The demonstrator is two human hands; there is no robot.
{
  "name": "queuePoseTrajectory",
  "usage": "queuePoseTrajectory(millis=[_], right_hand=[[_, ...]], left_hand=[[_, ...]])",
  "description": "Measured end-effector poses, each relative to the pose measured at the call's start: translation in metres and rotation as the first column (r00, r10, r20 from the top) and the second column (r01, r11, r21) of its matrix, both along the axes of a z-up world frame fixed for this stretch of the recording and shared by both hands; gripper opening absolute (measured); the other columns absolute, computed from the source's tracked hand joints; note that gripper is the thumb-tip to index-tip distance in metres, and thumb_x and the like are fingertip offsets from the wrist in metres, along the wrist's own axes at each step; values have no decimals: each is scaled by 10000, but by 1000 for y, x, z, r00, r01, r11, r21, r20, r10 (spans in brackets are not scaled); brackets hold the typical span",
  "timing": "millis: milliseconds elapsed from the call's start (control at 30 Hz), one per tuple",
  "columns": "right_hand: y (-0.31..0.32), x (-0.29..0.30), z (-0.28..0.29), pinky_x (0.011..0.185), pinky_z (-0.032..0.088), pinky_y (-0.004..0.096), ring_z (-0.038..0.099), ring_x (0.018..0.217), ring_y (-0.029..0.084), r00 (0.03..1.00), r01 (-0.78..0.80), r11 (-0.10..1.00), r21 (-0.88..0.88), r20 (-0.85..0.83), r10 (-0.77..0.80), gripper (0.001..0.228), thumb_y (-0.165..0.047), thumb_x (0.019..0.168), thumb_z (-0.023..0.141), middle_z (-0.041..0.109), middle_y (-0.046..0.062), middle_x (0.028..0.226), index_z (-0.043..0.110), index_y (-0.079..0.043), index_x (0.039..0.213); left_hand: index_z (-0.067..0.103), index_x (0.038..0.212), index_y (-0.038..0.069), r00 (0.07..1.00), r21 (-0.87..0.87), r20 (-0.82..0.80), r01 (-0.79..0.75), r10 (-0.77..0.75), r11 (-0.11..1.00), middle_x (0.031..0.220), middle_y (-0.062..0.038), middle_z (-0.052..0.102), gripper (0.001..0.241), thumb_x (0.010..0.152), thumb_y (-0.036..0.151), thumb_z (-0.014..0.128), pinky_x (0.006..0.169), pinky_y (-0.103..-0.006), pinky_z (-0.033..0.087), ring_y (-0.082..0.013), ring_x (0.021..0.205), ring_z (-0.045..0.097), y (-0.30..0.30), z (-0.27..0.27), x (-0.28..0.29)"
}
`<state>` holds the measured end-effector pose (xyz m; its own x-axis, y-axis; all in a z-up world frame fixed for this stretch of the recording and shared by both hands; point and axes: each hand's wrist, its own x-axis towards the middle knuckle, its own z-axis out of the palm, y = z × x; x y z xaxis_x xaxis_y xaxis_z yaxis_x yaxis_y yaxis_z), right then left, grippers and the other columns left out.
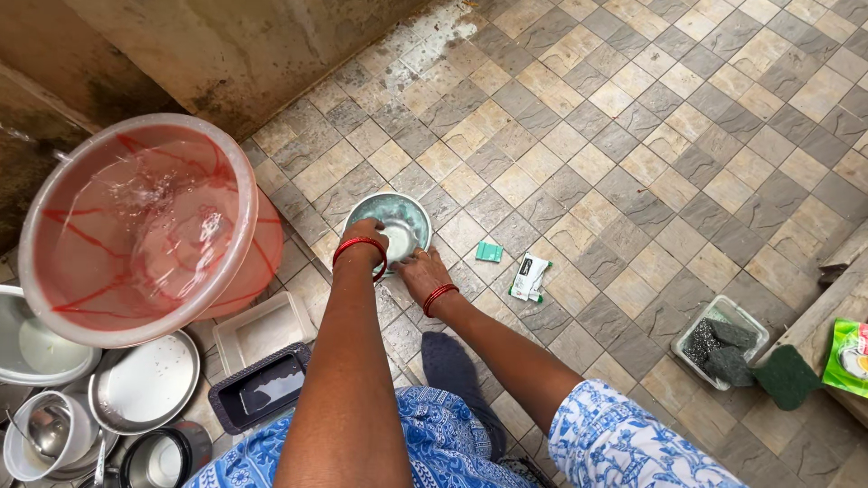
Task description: The person washes plastic containers and lids by hand with a scouring pad and detergent, then sets them aside.
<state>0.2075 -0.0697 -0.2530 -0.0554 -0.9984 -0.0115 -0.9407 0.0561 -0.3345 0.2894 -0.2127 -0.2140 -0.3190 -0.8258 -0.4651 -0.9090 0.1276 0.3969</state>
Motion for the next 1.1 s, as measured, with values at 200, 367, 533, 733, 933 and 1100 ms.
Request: queuePoseTrajectory(millis=[200, 367, 533, 733, 933, 1100], right_hand=[[29, -51, -6, 1266, 211, 669, 350, 1491, 317, 864, 500, 858, -116, 127, -486, 630, -124, 835, 703, 367, 112, 1533, 477, -147, 1423], [56, -117, -33, 1009, 493, 526, 495, 1307, 388, 964, 262, 961, 90, -60, -257, 448, 4, 923, 623, 463, 139, 1466, 618, -218, 1312], [28, -115, -16, 942, 555, 444, 565, 1178, 372, 922, 371, 928, -17, 129, -366, 277, -71, 879, 728, 560, 150, 1298, 685, -131, 1146], [-38, -34, 24, 964, 563, 430, 634, 1123, 325, 902, 236, 923, -303, 422, -92, 308, -73, 834, 793, 639, 98, 1232, 698, -84, 1127], [-43, -24, 27, 1097, 438, 484, 518, 1317, 403, 918, 177, 953, -247, 390, -70, 548, -59, 787, 777, 536, 145, 1447, 637, -121, 1313], [58, -79, 6, 1147, 129, 746, 146, 1518, 385, 820, 536, 818, 209, 99, -563, 572, -97, 868, 678, 191, 84, 1640, 520, -217, 1404]], left_hand=[[729, 1237, 190, 990, -27, -54, -133, 132, 991, 1275, -158, 687, 386, 876, 115, 615, 1025, -408, 506, -322, 1177, 659, 6, 1, 19], [755, 1208, 139, 955, -80, -200, -237, 217, 968, 1184, -190, 724, 381, 867, 70, 598, 984, -386, 528, -315, 1107, 701, 9, -8, 18], [733, 1235, 129, 819, 190, -343, -420, 461, 888, 986, -181, 741, 409, 867, 33, 582, 788, -380, 530, -244, 827, 679, 11, -33, 24], [708, 1261, 91, 617, 426, -463, -475, 637, 770, 801, -77, 628, 353, 935, 40, 584, 504, -326, 393, -143, 557, 495, 6, -51, 21], [675, 1271, 87, 561, 546, -448, -446, 697, 710, 761, -34, 612, 325, 957, 67, 590, 397, -288, 306, -94, 447, 393, -1, -59, 24], [703, 1271, 79, 620, 444, -474, -445, 625, 778, 898, -63, 662, 338, 946, 59, 613, 526, -303, 376, -127, 605, 472, -8, -63, 28]])
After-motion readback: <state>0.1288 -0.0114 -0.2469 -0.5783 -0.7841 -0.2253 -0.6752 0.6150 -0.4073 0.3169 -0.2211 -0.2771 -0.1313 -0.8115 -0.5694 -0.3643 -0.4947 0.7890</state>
